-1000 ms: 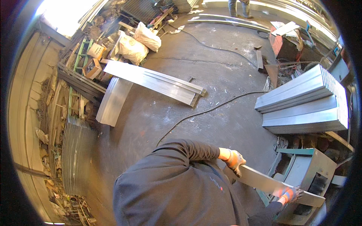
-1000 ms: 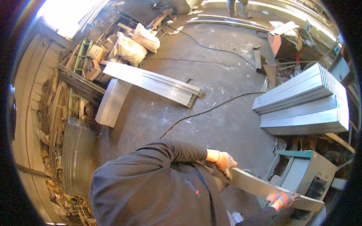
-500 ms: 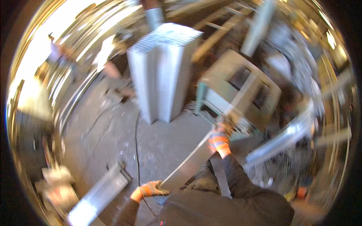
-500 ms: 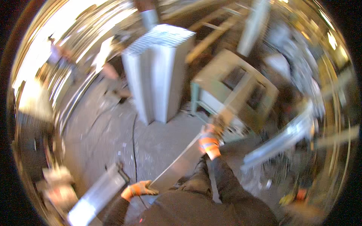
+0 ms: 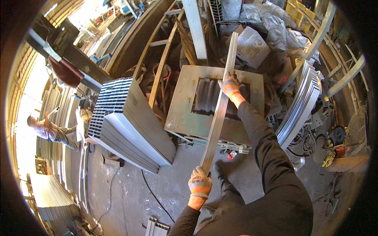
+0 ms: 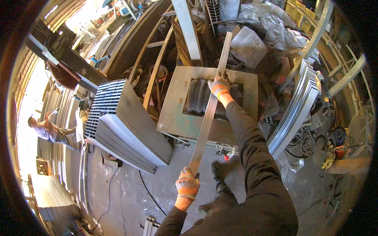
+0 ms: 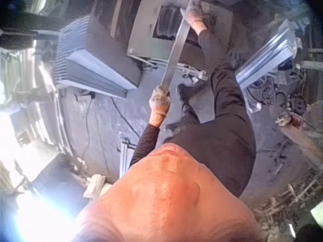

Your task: The person repeatedly picks up long metal profiles, rubs their surfaces on a stationary machine, and stacks them upright. The person handles the profiles one at a time and places them in a growing vertical stack.

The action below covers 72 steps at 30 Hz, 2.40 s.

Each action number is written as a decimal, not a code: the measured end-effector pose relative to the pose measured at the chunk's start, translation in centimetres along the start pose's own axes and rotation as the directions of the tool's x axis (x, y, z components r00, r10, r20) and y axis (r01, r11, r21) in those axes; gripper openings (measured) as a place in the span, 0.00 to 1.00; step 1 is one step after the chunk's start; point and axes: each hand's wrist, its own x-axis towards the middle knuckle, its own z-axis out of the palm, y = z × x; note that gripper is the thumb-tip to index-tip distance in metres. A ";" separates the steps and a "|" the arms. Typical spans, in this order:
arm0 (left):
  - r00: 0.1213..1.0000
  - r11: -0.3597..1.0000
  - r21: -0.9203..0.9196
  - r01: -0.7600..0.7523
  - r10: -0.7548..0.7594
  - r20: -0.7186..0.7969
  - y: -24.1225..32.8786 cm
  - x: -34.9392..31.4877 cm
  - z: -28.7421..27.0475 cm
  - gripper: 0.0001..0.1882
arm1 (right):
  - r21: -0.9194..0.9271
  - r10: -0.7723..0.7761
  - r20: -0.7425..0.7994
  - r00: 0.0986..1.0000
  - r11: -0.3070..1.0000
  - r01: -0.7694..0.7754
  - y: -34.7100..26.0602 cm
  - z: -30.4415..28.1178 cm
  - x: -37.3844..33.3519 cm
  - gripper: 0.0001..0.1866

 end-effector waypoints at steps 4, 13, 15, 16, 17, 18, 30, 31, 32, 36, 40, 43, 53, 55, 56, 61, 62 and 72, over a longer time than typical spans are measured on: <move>1.000 0.999 0.029 0.018 -0.018 0.007 2.7 4.7 0.1 0.27 | -0.346 0.032 -0.147 0.989 0.935 -0.081 -2.8 -0.7 2.5 0.42; 0.995 0.993 -0.104 0.064 -0.055 0.087 -3.2 -9.7 -0.5 0.28 | -0.212 -0.168 -0.220 0.961 0.970 0.121 -3.0 1.0 -14.4 0.43; 0.997 0.991 -0.123 0.057 -0.049 0.067 -5.7 -15.7 0.0 0.28 | -0.251 -0.206 -0.245 0.947 0.957 0.143 -2.7 2.5 -20.8 0.42; 0.997 0.990 -0.133 0.056 -0.048 0.058 -7.1 -18.9 0.4 0.28 | -0.229 -0.174 -0.232 0.957 0.966 0.120 -2.8 3.3 -24.1 0.43; 0.993 0.991 -0.104 0.088 -0.078 0.091 -8.6 -22.2 0.9 0.28 | -0.173 -0.210 -0.301 0.930 0.971 0.163 -2.7 4.2 -27.8 0.44; 0.993 0.993 -0.083 0.079 -0.071 0.096 -10.4 -25.7 1.5 0.28 | -0.150 -0.199 -0.294 0.935 0.975 0.161 -2.7 4.9 -31.6 0.45; 0.973 0.992 0.037 0.118 -0.123 0.195 -26.6 -57.3 3.0 0.35 | 0.093 -0.265 -0.369 0.891 0.943 0.319 -3.0 11.9 -66.2 0.50; 0.967 0.997 0.040 0.070 -0.077 0.244 -27.5 -58.2 2.0 0.37 | 0.176 -0.252 -0.415 0.874 0.920 0.349 -2.2 12.2 -67.1 0.42; 0.965 0.999 0.044 0.003 -0.014 0.261 -28.5 -58.3 1.4 0.38 | 0.278 -0.161 -0.344 0.925 0.924 0.264 -1.5 12.5 -67.6 0.34; 0.931 0.750 -0.577 0.323 -0.140 0.338 -32.5 -53.3 1.8 0.53 | 0.745 0.164 -0.137 0.977 0.667 -0.008 1.1 12.6 -66.8 0.19; 0.739 0.465 -0.641 0.610 -0.043 0.672 -31.0 -43.9 4.9 0.29 | 0.925 0.033 -0.167 0.985 0.350 0.145 2.1 11.2 -57.3 0.29; 0.965 0.800 -0.598 -0.051 0.194 0.177 -25.2 -34.9 6.0 0.17 | 0.396 -0.281 -0.463 0.841 0.783 0.480 2.9 9.5 -45.6 0.37; 0.974 0.909 -0.398 -0.125 0.189 0.126 -5.9 2.0 4.6 0.31 | -0.393 -0.160 -0.004 0.987 0.908 0.145 -2.0 2.4 -10.2 0.49; 0.984 0.842 -0.538 0.041 0.059 0.167 -4.6 5.4 4.6 0.26 | -0.378 -0.093 -0.023 0.995 0.923 0.077 -2.1 2.3 -7.5 0.48; 0.975 0.805 -0.578 0.137 -0.006 0.222 -4.3 6.2 4.9 0.24 | -0.369 -0.096 -0.067 0.993 0.927 0.064 -2.1 2.4 -6.9 0.45; 0.959 0.882 -0.429 -0.195 0.263 0.105 -7.2 3.3 8.5 0.17 | -0.507 -0.298 -0.173 0.939 0.844 0.174 -1.3 3.5 -10.8 0.37; 0.944 0.872 -0.423 -0.247 0.315 0.097 -7.9 1.8 9.3 0.20 | -0.491 -0.345 -0.209 0.915 0.846 0.207 -1.1 3.4 -12.6 0.36; 0.959 0.908 -0.394 -0.139 0.222 0.174 -17.2 -25.3 6.1 0.15 | -0.290 -0.294 -0.198 0.935 0.929 0.231 -2.6 3.4 -41.9 0.35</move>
